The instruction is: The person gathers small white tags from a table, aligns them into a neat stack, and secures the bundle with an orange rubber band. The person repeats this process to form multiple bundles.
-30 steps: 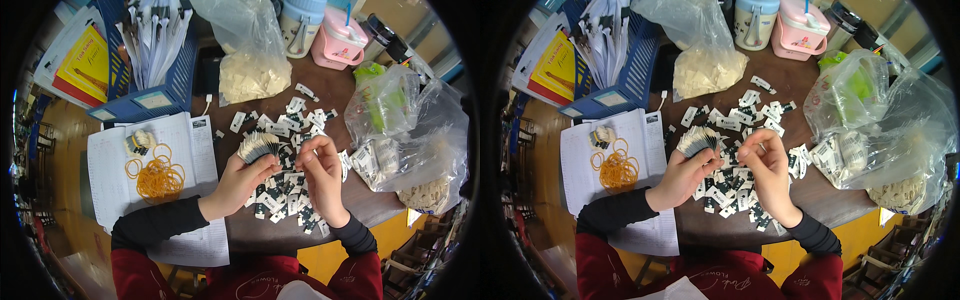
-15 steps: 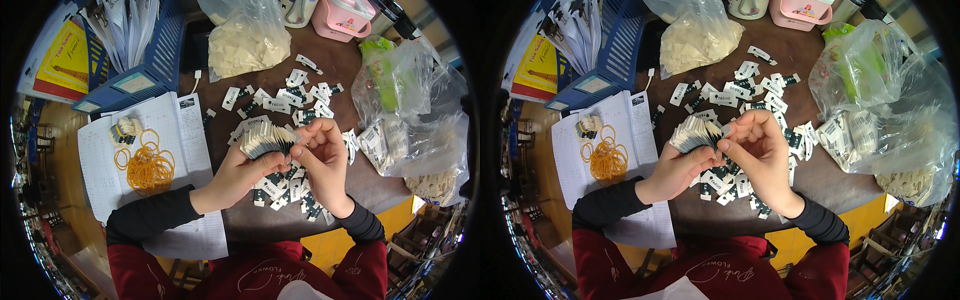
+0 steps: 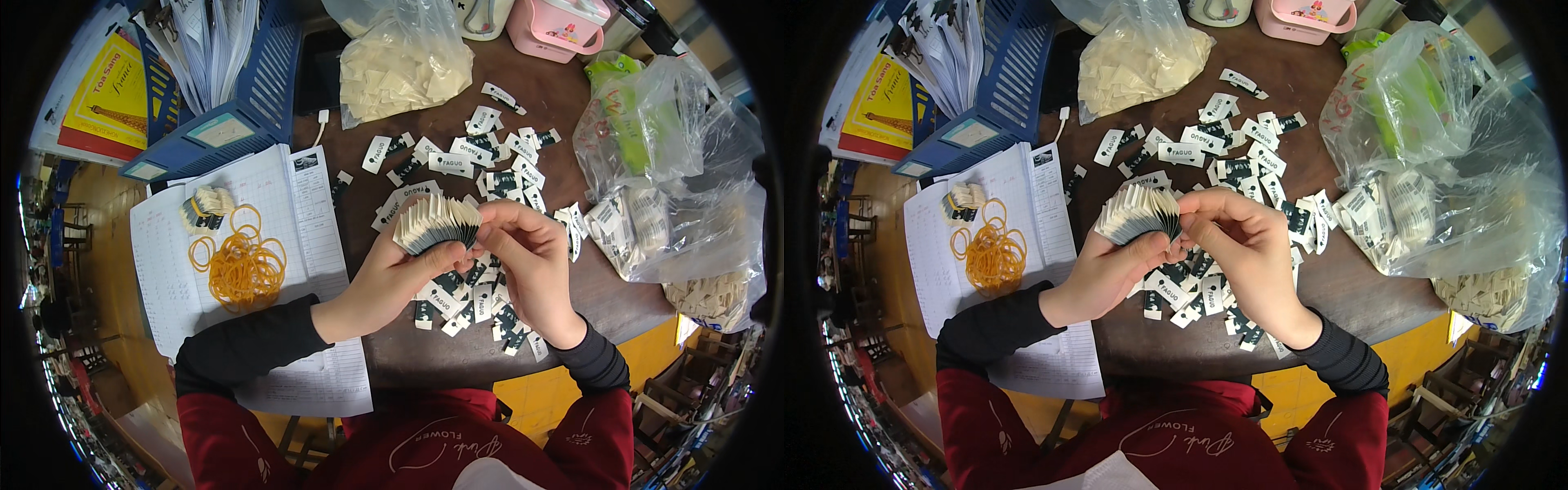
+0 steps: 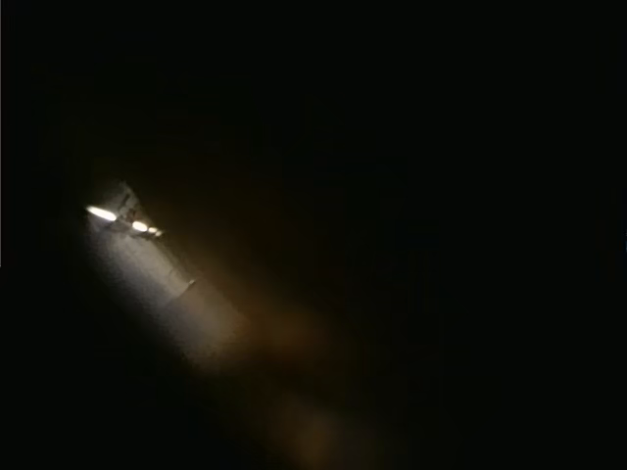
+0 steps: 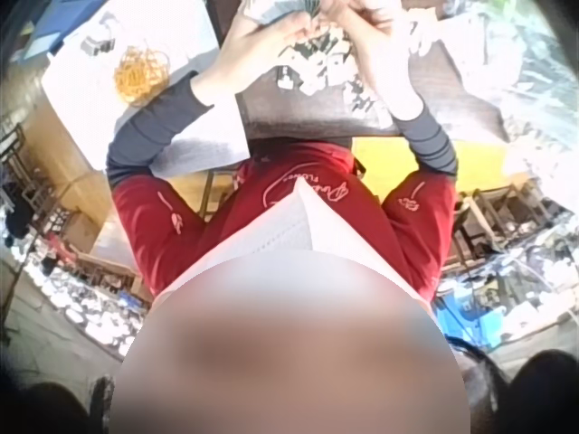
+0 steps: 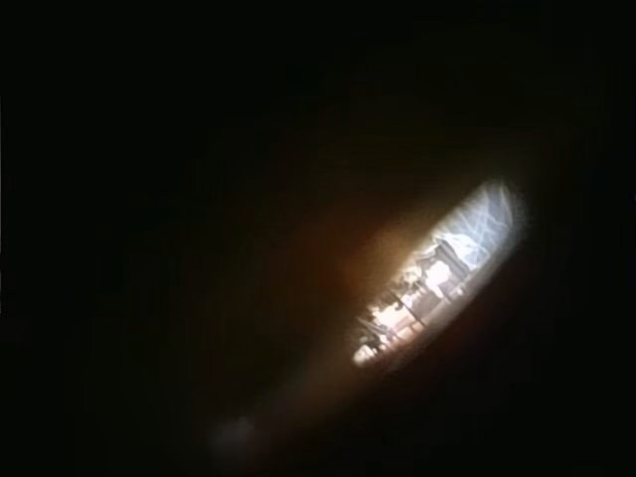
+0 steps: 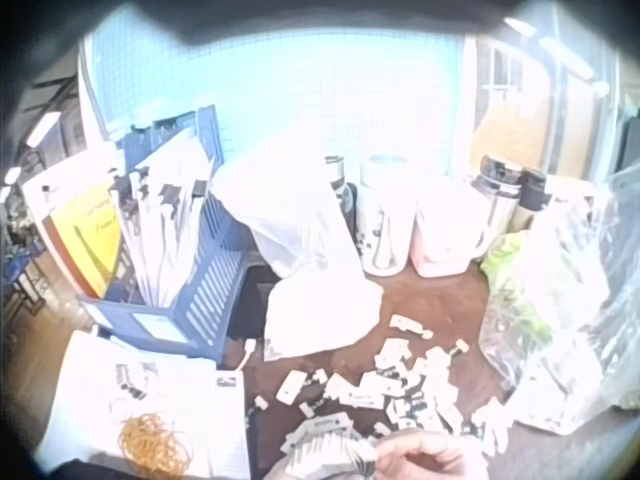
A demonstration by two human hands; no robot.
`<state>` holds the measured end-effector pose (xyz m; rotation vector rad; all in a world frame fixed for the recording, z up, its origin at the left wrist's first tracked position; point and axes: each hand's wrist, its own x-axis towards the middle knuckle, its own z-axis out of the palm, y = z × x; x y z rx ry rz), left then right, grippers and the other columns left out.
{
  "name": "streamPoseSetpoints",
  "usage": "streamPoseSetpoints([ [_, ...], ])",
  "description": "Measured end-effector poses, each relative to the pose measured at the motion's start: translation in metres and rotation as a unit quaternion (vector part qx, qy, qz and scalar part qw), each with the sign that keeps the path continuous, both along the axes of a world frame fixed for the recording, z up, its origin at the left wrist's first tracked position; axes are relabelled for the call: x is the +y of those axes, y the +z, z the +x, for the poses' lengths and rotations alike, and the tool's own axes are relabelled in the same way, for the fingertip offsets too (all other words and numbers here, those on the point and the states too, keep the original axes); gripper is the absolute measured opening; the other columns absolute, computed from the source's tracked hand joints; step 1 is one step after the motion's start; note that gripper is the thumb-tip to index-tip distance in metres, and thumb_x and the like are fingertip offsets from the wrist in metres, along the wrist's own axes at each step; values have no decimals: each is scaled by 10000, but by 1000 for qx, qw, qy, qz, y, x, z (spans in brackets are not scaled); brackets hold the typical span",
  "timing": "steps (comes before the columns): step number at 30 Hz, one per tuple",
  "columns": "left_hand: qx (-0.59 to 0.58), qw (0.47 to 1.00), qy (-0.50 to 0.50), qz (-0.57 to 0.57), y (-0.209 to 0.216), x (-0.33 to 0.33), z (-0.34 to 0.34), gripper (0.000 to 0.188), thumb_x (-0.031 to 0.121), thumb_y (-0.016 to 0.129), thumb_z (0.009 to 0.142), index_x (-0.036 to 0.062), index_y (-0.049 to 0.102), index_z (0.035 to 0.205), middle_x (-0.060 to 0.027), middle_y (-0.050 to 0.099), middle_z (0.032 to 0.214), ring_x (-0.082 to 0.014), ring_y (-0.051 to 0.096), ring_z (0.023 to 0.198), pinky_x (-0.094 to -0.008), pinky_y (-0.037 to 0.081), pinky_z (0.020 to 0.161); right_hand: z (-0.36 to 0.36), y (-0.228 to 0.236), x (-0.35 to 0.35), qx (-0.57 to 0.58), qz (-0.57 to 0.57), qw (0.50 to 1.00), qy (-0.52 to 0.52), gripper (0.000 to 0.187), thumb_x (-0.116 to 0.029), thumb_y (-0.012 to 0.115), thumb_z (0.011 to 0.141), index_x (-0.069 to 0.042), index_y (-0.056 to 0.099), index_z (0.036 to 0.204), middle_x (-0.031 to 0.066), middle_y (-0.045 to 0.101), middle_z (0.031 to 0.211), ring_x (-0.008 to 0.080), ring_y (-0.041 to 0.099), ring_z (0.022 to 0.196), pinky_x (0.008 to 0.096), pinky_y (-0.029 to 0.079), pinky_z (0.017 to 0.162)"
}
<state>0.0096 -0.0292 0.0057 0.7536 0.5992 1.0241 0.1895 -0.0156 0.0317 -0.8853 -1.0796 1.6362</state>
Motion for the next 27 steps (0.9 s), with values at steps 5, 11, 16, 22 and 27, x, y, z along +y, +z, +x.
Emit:
streamPoseSetpoints([
  [5,7,1000,-13,5,-1,1,-2,233,132,622,992,29,568,1194,-25,621,1014,-92,587,895,-257,492,802,-2,2,-3,-23,51,998,5,172,74,619,923,83,665,1089,85,644,949,126,661,766,255,548,718],
  [11,-24,1000,-16,5,1,1,-1,254,125,622,992,31,566,1221,-27,625,1017,-89,586,894,-254,493,803,-5,3,-1,-15,67,998,-8,152,71,607,936,76,662,1078,88,645,962,126,664,774,251,545,717],
  [16,-19,1000,-14,4,-1,0,-2,246,118,622,991,25,560,1211,-24,624,1013,-89,589,894,-260,495,806,-4,5,-2,0,16,1000,-8,153,71,602,939,77,656,1082,89,642,967,122,664,787,252,548,733],
  [22,-10,1000,-18,18,-5,0,-4,223,109,623,989,32,544,1182,-22,621,1012,-89,599,899,-264,497,809,-1,6,-4,-45,64,997,12,144,67,614,932,77,656,1069,93,636,982,131,674,805,254,550,745],
  [27,-22,999,-16,20,-3,1,-2,225,100,612,993,35,522,1189,-23,613,1016,-95,592,896,-266,494,810,-4,7,-4,-21,53,998,-5,150,62,613,935,68,655,1078,76,644,959,127,673,800,248,541,738],
])
